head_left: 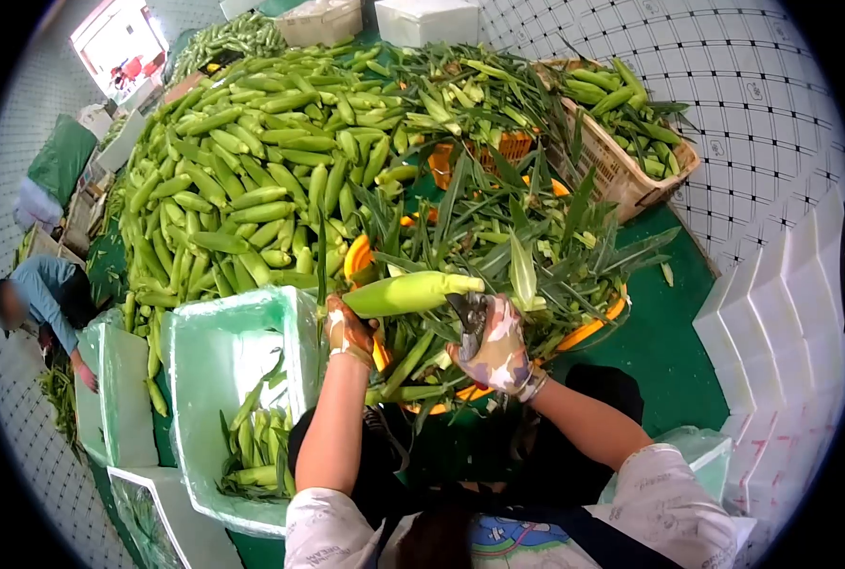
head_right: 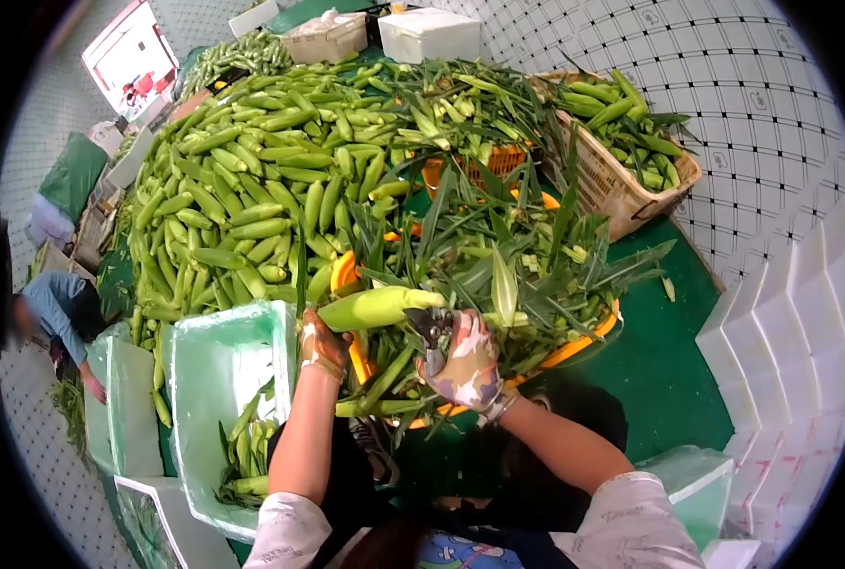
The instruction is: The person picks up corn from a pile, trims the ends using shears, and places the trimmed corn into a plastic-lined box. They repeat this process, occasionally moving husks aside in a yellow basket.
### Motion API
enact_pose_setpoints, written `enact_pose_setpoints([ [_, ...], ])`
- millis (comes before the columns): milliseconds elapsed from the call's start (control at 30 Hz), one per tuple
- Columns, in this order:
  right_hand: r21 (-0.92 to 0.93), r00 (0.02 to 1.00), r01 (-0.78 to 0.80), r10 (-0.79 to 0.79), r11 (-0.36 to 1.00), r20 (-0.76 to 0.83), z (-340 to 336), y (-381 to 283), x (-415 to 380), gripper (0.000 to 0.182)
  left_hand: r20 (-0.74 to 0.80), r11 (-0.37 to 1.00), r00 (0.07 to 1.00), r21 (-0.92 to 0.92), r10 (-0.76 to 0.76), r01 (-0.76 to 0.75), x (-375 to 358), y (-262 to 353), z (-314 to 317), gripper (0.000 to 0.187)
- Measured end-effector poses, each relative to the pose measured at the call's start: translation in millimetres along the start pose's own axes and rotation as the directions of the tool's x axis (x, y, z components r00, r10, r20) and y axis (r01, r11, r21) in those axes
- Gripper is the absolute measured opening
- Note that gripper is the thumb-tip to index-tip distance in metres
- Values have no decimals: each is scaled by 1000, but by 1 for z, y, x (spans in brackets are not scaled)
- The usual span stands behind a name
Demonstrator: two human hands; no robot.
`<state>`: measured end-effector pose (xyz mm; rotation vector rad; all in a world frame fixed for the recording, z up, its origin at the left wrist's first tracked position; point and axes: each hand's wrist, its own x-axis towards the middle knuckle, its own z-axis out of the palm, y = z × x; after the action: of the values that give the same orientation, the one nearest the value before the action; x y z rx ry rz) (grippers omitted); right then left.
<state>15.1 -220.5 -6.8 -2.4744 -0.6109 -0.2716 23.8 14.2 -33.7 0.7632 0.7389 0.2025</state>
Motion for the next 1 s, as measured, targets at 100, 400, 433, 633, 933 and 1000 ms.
enact_pose_setpoints([
  [100, 134, 997, -54, 46, 989, 62, 13, 21, -7, 56, -141, 995, 990, 84, -32, 45, -1, -10, 3, 46],
  [400, 648, 644, -685, 141, -332, 752, -7, 57, -40, 32, 110, 822, 945, 469, 307, -322, 31, -4, 8, 47],
  [433, 710, 700, -694, 121, -120, 704, -4, 55, -40, 34, 285, 718, 915, 569, 286, -402, 28, -9, 7, 40],
  [633, 847, 859, -506, 187, 162, 477, 18, 15, -45, 69, 357, 830, 932, 537, -61, -152, -48, -36, 58, 60],
  [933, 545, 779, -367, -71, 754, 623, -7, 38, -34, 62, 463, 737, 879, 633, -116, -236, -36, -34, 20, 72],
  [1000, 534, 772, -359, -78, 766, 631, -18, 35, -30, 67, 565, 458, 824, 743, -37, -489, -41, -26, 20, 78],
])
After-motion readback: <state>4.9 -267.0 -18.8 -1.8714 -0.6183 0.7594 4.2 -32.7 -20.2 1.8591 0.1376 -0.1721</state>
